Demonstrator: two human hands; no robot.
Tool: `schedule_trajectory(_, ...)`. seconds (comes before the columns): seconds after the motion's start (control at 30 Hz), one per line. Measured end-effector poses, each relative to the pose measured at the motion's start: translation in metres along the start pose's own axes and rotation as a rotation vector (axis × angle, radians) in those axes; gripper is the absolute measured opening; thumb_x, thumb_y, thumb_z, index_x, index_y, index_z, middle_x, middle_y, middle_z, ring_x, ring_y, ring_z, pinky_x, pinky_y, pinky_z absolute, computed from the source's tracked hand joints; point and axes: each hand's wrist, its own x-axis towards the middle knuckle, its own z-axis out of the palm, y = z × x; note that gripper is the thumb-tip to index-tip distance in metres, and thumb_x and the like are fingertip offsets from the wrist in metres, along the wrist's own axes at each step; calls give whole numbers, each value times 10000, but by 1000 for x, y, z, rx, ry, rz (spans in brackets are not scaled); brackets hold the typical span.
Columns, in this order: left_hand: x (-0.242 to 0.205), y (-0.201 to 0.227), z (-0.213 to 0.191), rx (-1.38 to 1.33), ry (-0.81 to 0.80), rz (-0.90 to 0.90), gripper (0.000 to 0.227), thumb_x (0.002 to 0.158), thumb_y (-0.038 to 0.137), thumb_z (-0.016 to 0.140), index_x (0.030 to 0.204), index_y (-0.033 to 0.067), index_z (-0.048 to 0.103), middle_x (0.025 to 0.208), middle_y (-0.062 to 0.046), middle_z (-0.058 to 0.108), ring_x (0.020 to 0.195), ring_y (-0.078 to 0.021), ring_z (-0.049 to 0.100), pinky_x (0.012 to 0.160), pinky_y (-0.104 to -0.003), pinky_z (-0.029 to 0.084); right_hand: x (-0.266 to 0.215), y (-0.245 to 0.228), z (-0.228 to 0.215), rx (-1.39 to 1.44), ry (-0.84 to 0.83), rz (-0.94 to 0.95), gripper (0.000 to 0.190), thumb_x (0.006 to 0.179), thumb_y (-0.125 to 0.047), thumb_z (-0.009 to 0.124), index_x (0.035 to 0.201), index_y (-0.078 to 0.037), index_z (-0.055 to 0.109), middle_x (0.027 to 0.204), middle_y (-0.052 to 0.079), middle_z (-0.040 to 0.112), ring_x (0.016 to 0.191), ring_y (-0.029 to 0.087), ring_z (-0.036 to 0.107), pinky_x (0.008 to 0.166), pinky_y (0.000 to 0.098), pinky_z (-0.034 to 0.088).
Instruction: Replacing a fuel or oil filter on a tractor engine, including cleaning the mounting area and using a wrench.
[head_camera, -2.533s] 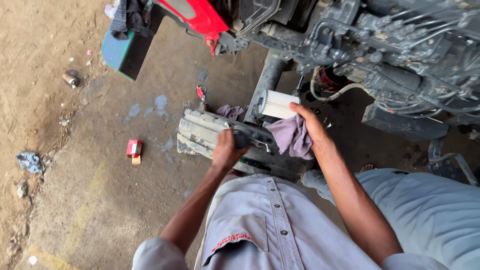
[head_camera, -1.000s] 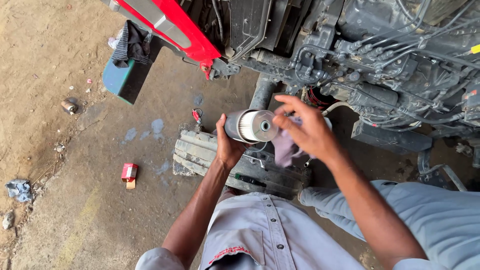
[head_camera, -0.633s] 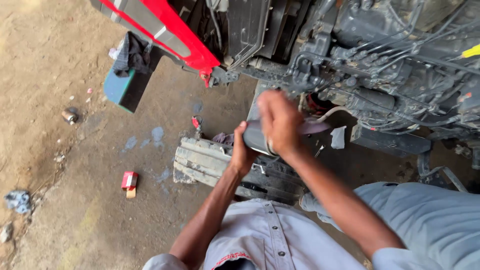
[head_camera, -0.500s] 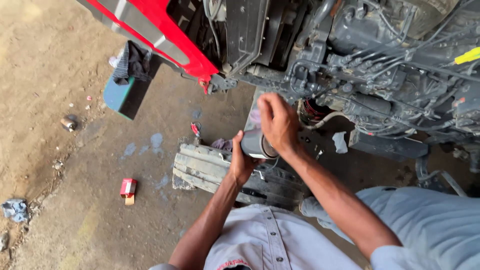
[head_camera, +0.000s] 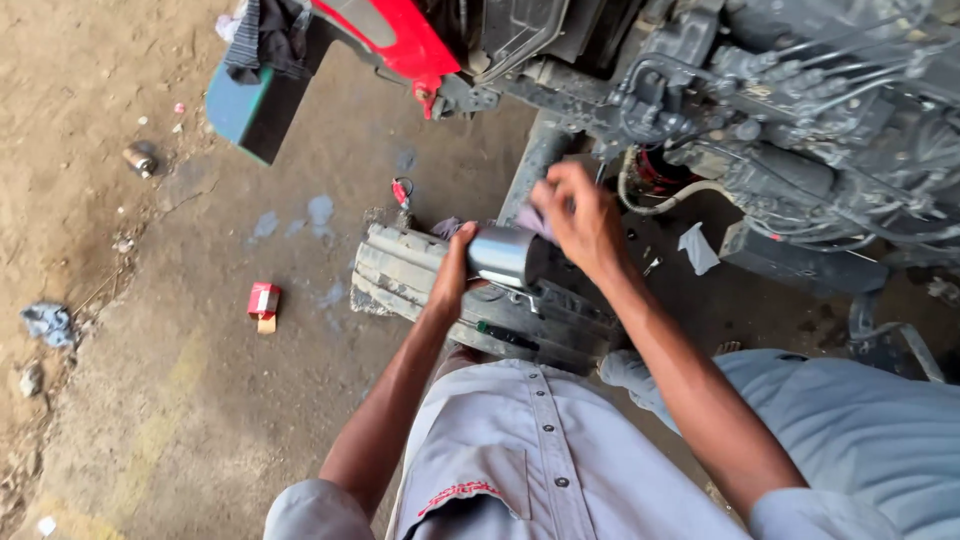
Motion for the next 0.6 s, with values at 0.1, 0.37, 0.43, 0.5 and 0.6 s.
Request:
schedule_trajectory(0.1,20,-29,-47,89,92,-86,782,814,784,522,1095,78,706,894,-49,676,807,-185,648,601,-334,520,-35,58,34,-110,-411,91,847,812,-480,858,1389,21,492,1165,238,650,1058,365,661,869,447,524)
schedule_trajectory(0.37,28,-40,-71,346,53,-272,884,821,821,470,956,-18,712,710,-98,654,567,-183,620,416,-319,364,-93,107,116,178,-619,326,1228,656,-583,859,1512,61,259,1346,288,594,1257,328,612,1053,400,492)
schedule_trajectory(0.43,27,-39,-77,397,37,-293,906,812,830,459,959,-23,726,721,-107,675,551,-177,610,406,-320,342,-103,119,129,295,-580,368,1181,669,-588,841,1496,59,299,1348,274,601,1261,320,611,1058,397,489)
schedule_trajectory(0.5,27,-33,-84,690,4,-323,926,893,830,366,1009,-25,701,818,-156,749,554,-174,619,436,-329,422,-107,122,135,434,-540,475,1071,713,-584,825,1457,49,387,1381,253,582,1285,320,580,1072,379,464)
schedule_trajectory(0.6,47,-40,-119,1052,4,-201,774,977,661,551,1074,-85,737,895,-156,780,590,-162,688,521,-333,567,-117,135,143,438,-562,590,964,760,-575,790,1427,38,459,1382,230,594,1278,296,575,1066,359,443)
